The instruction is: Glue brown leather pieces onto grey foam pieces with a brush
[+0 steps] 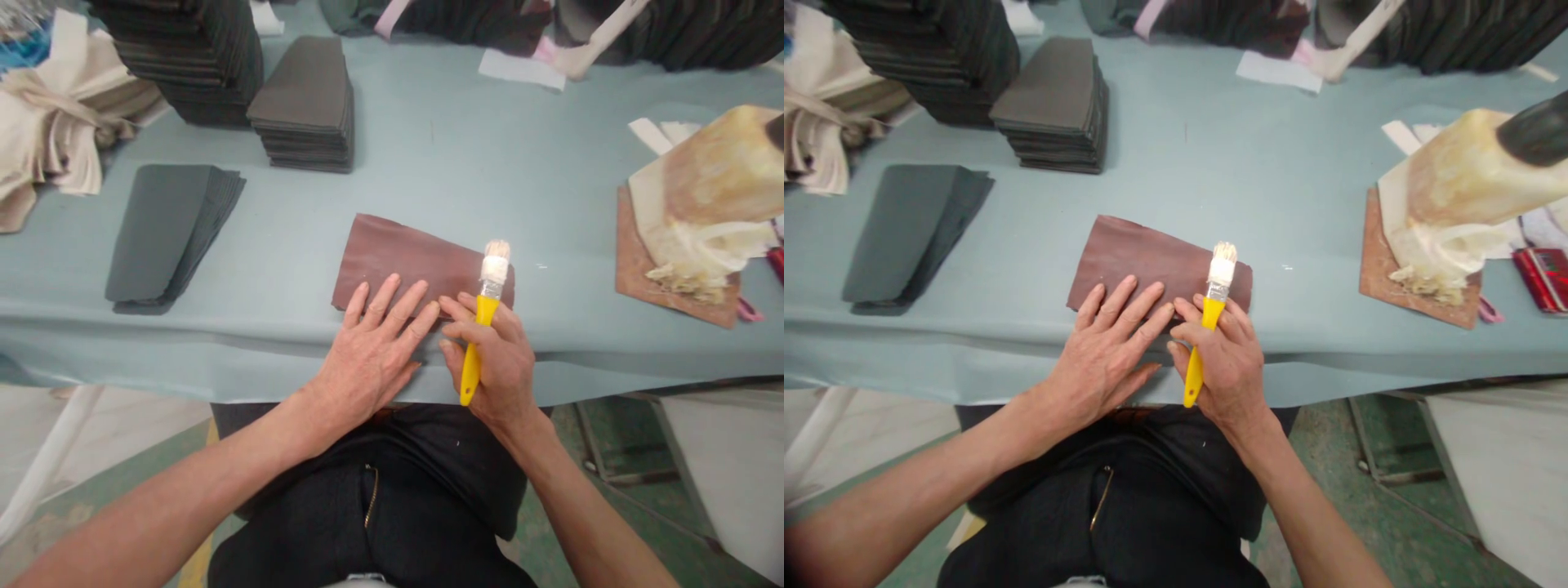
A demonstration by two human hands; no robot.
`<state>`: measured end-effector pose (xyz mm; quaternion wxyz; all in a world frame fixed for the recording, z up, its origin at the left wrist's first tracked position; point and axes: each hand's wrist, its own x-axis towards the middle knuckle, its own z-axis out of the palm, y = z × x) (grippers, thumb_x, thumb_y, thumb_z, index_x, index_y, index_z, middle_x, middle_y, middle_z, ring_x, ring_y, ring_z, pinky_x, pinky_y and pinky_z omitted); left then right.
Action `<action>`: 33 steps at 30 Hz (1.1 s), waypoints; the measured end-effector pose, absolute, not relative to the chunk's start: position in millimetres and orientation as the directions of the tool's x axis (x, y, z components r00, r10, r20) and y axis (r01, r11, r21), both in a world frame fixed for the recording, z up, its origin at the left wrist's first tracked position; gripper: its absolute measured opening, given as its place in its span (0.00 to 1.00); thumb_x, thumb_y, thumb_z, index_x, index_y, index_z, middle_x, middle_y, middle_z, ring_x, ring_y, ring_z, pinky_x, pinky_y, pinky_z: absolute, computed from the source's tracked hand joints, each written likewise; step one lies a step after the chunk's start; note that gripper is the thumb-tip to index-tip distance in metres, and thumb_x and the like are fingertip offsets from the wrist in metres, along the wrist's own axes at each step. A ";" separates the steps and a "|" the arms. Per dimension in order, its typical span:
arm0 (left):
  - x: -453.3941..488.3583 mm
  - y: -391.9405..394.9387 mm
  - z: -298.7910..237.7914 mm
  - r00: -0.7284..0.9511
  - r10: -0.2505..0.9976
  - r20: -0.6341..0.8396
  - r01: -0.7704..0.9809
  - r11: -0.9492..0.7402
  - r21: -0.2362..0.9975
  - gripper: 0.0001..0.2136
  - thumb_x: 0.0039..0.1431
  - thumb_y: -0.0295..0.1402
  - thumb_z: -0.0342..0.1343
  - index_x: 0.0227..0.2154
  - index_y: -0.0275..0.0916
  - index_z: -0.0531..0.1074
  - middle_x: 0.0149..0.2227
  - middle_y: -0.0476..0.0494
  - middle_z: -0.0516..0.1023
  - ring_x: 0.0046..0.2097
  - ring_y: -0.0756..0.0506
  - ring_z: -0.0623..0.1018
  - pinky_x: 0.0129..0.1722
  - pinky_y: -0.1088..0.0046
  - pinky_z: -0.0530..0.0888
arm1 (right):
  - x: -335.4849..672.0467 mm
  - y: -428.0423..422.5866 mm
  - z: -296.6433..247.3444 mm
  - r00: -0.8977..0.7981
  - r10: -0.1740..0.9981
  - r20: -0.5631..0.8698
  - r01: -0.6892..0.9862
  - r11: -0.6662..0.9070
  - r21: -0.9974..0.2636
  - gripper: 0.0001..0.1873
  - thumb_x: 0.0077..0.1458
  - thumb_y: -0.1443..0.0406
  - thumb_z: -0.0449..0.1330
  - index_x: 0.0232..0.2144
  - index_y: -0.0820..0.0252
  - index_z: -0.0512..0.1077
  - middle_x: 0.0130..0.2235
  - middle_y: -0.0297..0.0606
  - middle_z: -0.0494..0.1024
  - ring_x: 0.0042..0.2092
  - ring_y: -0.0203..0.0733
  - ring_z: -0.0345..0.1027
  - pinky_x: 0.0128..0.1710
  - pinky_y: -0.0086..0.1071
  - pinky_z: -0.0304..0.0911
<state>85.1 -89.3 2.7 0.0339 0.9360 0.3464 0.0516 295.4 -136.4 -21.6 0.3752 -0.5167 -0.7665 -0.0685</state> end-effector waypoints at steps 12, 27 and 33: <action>82.2 -85.5 12.8 0.767 0.637 0.076 0.628 -0.769 0.114 0.34 0.78 0.52 0.46 0.76 0.36 0.59 0.79 0.36 0.59 0.79 0.31 0.58 0.78 0.45 0.58 | 298.4 -133.4 -25.0 -0.208 0.717 0.665 0.829 0.490 -0.270 0.07 0.70 0.66 0.62 0.49 0.54 0.71 0.56 0.43 0.85 0.59 0.51 0.80 0.62 0.50 0.74; 83.4 20.1 24.4 0.755 0.646 -0.112 0.655 -0.751 0.081 0.43 0.76 0.61 0.39 0.78 0.29 0.50 0.80 0.25 0.49 0.81 0.26 0.49 0.78 0.41 0.53 | 295.0 -129.4 -24.7 -0.216 0.680 0.701 0.846 0.488 -0.212 0.05 0.70 0.66 0.63 0.46 0.53 0.70 0.55 0.42 0.85 0.57 0.49 0.81 0.60 0.46 0.73; 82.6 30.2 22.4 0.682 0.727 -0.082 0.731 -0.681 0.037 0.43 0.77 0.59 0.40 0.77 0.24 0.51 0.80 0.20 0.49 0.81 0.24 0.51 0.76 0.38 0.57 | 295.3 -127.9 -27.0 -0.213 0.668 0.713 0.849 0.487 -0.203 0.04 0.71 0.66 0.62 0.46 0.55 0.70 0.54 0.42 0.86 0.57 0.49 0.81 0.61 0.45 0.72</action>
